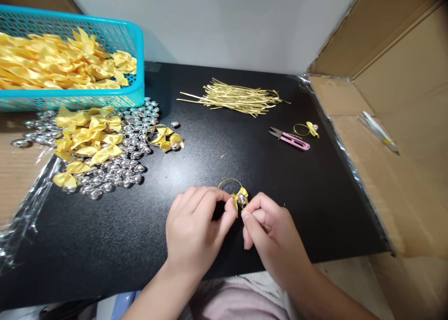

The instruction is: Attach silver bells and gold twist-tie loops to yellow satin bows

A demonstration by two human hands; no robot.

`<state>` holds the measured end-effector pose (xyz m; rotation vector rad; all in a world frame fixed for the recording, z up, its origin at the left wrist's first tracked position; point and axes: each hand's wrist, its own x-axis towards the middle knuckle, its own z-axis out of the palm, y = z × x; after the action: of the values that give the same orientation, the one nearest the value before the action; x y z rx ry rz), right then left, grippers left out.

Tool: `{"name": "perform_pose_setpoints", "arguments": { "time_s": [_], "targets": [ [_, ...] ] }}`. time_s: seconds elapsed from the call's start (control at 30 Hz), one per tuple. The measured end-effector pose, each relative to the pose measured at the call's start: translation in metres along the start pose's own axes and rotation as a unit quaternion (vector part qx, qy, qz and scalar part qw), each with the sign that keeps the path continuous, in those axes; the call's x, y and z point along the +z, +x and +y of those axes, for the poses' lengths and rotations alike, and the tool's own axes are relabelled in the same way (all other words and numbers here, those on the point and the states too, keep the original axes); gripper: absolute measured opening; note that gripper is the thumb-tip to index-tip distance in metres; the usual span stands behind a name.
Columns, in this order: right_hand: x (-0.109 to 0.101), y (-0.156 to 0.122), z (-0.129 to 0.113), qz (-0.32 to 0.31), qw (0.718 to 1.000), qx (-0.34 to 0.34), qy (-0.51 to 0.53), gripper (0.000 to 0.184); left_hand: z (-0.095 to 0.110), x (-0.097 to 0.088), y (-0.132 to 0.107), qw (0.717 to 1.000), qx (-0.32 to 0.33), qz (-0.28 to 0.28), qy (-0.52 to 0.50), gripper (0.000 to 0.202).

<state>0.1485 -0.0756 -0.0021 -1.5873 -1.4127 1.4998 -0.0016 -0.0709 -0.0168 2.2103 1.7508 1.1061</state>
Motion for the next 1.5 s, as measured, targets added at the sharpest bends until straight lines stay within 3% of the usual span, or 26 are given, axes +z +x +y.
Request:
{"name": "perform_pose_setpoints", "arguments": {
  "time_s": [0.5, 0.93, 1.5],
  "targets": [
    [0.015, -0.003, 0.006, 0.021, 0.994, -0.012, 0.104, 0.019, 0.006, -0.002, 0.0, 0.997, 0.066, 0.042, 0.02, 0.011],
    [0.015, -0.004, 0.015, 0.019, 0.992, -0.076, 0.095, 0.017, 0.005, -0.007, -0.001, 0.995, -0.01, 0.038, -0.093, 0.011],
    [0.016, -0.005, 0.021, 0.026, 0.989, -0.105, 0.104, 0.016, 0.005, -0.006, 0.002, 0.993, -0.002, 0.043, -0.107, 0.014]
  ]
}}
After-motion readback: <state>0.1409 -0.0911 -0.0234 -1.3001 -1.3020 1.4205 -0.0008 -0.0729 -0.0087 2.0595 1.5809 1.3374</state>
